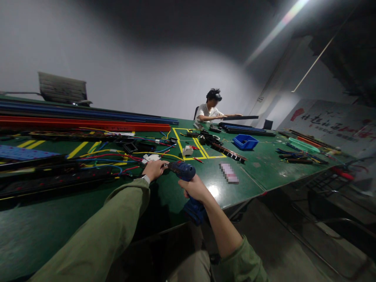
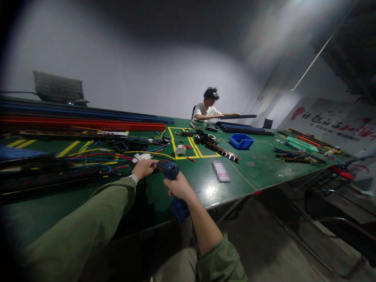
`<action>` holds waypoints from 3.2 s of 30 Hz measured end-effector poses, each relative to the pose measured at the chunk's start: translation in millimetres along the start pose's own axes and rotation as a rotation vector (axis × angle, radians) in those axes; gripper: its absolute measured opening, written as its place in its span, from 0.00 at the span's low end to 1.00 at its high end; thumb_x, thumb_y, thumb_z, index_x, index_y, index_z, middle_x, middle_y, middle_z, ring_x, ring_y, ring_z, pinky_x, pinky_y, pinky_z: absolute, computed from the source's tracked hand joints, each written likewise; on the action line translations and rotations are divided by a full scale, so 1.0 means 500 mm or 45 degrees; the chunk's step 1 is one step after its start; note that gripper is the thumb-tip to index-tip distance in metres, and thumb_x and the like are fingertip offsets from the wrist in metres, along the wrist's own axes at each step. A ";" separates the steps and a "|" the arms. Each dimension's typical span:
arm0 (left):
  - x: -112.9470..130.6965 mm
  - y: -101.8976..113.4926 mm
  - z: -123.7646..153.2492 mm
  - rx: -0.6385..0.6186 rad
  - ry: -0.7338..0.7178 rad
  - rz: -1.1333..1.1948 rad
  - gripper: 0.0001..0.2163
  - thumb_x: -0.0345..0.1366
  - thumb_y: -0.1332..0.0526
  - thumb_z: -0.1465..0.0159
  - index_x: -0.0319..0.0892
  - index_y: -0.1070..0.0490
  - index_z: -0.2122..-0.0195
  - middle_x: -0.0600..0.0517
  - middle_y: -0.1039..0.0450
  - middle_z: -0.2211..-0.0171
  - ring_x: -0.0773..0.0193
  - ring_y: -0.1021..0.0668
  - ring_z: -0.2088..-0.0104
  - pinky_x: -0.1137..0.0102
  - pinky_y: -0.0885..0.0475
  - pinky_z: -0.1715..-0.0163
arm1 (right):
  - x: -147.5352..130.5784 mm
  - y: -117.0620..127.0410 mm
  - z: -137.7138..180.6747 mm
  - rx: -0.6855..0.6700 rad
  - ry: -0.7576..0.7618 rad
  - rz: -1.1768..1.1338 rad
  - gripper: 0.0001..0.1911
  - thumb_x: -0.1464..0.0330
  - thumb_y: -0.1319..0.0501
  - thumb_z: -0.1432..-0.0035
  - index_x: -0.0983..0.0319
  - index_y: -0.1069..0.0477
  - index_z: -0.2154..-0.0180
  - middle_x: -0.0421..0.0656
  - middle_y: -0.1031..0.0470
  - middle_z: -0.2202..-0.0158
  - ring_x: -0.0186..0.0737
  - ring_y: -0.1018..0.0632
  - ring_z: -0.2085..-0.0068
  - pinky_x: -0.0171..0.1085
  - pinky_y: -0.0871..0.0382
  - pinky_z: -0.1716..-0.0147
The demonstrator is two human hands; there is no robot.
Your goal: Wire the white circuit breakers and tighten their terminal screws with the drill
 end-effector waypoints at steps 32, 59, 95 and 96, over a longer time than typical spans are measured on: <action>0.004 0.006 0.000 -0.002 0.019 -0.016 0.18 0.43 0.48 0.35 0.53 0.27 0.46 0.49 0.22 0.53 0.56 0.23 0.51 0.64 0.35 0.50 | -0.005 -0.002 0.004 0.009 -0.023 0.039 0.09 0.70 0.42 0.47 0.63 0.32 0.61 0.31 0.38 0.86 0.32 0.32 0.84 0.30 0.40 0.83; 0.008 0.009 0.000 0.018 0.026 0.023 0.17 0.43 0.46 0.35 0.53 0.26 0.48 0.49 0.22 0.52 0.54 0.23 0.52 0.62 0.35 0.50 | -0.003 -0.003 0.002 0.005 -0.026 0.033 0.08 0.70 0.42 0.47 0.63 0.33 0.62 0.31 0.38 0.86 0.31 0.33 0.85 0.29 0.41 0.84; -0.004 -0.006 -0.005 0.017 0.000 0.004 0.18 0.44 0.48 0.34 0.53 0.27 0.47 0.49 0.22 0.51 0.54 0.24 0.51 0.61 0.35 0.50 | -0.010 -0.002 0.008 0.015 -0.025 0.027 0.09 0.70 0.42 0.47 0.63 0.33 0.62 0.31 0.38 0.86 0.31 0.33 0.85 0.30 0.40 0.83; -0.003 -0.006 -0.005 0.017 -0.002 0.001 0.18 0.44 0.48 0.34 0.53 0.27 0.47 0.49 0.22 0.51 0.54 0.24 0.51 0.61 0.35 0.49 | -0.009 -0.002 0.007 0.016 -0.028 0.024 0.09 0.70 0.42 0.48 0.63 0.33 0.62 0.31 0.38 0.86 0.32 0.33 0.85 0.30 0.40 0.83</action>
Point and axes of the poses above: each hand's wrist, its own z-axis away from the middle knuckle, its own y-axis out of the back of the hand, x = y × z, the point moved 4 cm from there along -z, towards the middle knuckle
